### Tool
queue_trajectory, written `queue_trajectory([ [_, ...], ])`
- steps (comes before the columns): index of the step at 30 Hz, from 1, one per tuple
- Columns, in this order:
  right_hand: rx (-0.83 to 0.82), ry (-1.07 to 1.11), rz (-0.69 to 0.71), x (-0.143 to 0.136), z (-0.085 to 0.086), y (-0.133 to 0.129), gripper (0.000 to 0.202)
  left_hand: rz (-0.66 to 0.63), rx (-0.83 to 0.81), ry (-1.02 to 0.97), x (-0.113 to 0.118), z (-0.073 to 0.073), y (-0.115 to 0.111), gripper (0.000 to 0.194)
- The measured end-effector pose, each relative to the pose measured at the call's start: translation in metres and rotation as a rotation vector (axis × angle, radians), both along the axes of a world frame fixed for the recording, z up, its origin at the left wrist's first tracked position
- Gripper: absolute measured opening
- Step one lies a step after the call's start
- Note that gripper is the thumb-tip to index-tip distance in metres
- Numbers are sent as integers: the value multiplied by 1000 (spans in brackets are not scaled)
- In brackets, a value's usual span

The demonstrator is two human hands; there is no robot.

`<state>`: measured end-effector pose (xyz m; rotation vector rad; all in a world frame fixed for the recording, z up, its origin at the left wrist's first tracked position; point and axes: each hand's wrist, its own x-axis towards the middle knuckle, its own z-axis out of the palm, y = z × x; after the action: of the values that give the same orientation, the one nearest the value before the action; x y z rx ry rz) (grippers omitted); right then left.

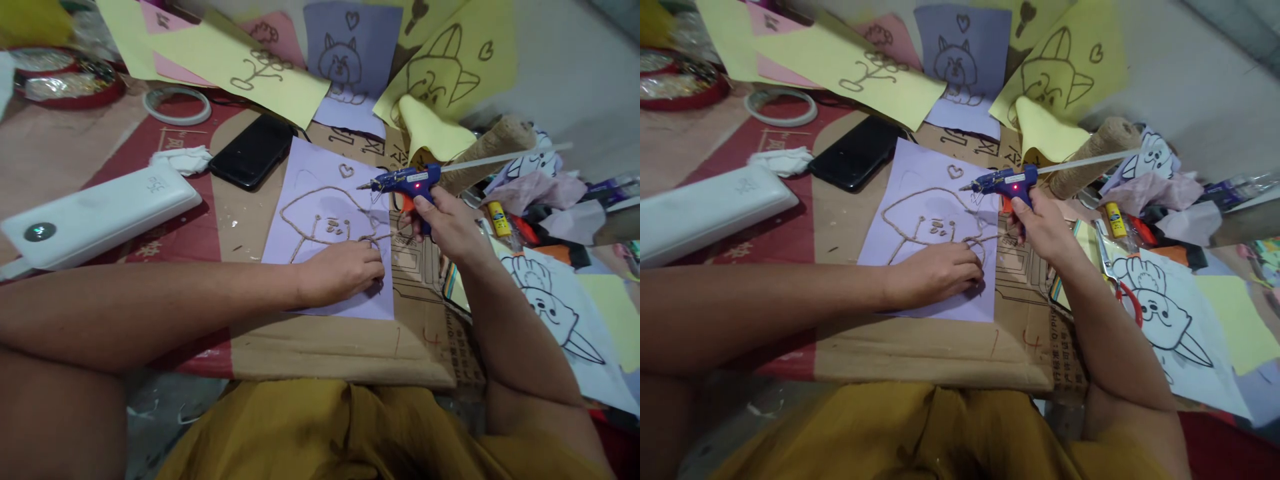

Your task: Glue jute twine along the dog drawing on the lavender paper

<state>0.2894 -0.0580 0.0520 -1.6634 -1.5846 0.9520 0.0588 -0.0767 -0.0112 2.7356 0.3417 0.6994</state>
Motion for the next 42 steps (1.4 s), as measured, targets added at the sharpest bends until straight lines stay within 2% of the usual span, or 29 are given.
queue_trajectory([
  [3, -18, 113, -152, 5, -10, 8, 31, -11, -4, -73, -2, 3, 0, 15],
  [8, -172, 310, -344, 2, -13, 28, 28, -13, -25, -193, -4, 8, -1, 17],
  [11, -219, 324, -386, 1, -16, 44, 28, -13, -174, -257, -4, 9, -1, 14],
  [13, -227, 278, -389, 4, -18, 53, 30, 68, -332, -329, -4, 12, 2, 10],
  [16, -140, 10, -341, 13, -17, 52, 32, 282, -553, -422, -5, 21, 9, 4],
  [19, 257, -395, -310, 11, -6, 29, 29, 382, -717, -505, -7, 30, 18, 13],
  [20, 397, -441, -276, 5, -1, 18, 29, 381, -759, -542, -8, 32, 21, 15],
  [21, 464, -410, -190, -4, 2, 7, 29, 375, -794, -578, -8, 34, 23, 16],
  [23, 424, -158, 40, -27, 7, -11, 30, 366, -824, -630, -9, 36, 27, 19],
  [24, 364, -26, 131, -39, 7, -17, 32, 370, -823, -648, -10, 36, 29, 21],
  [26, 253, 166, 218, -59, 5, -22, 38, 389, -812, -671, -11, 36, 32, 25],
  [29, 179, 258, 228, -73, 1, -16, 38, 424, -789, -685, -14, 38, 35, 27],
  [32, 252, 146, 209, -71, 4, -6, 22, 480, -766, -658, -21, 42, 34, 25],
  [36, 422, -149, 190, -62, 15, 7, 5, 556, -692, -565, -38, 46, 36, 22],
  [38, 493, -300, 241, -59, 17, 16, 7, 604, -587, -494, -49, 43, 39, 18],
  [40, 500, -397, 349, -57, 14, 25, 11, 645, -435, -404, -59, 36, 43, 13],
  [42, 490, -428, 450, -56, 7, 35, 12, 622, -289, -322, -66, 27, 47, 14],
])
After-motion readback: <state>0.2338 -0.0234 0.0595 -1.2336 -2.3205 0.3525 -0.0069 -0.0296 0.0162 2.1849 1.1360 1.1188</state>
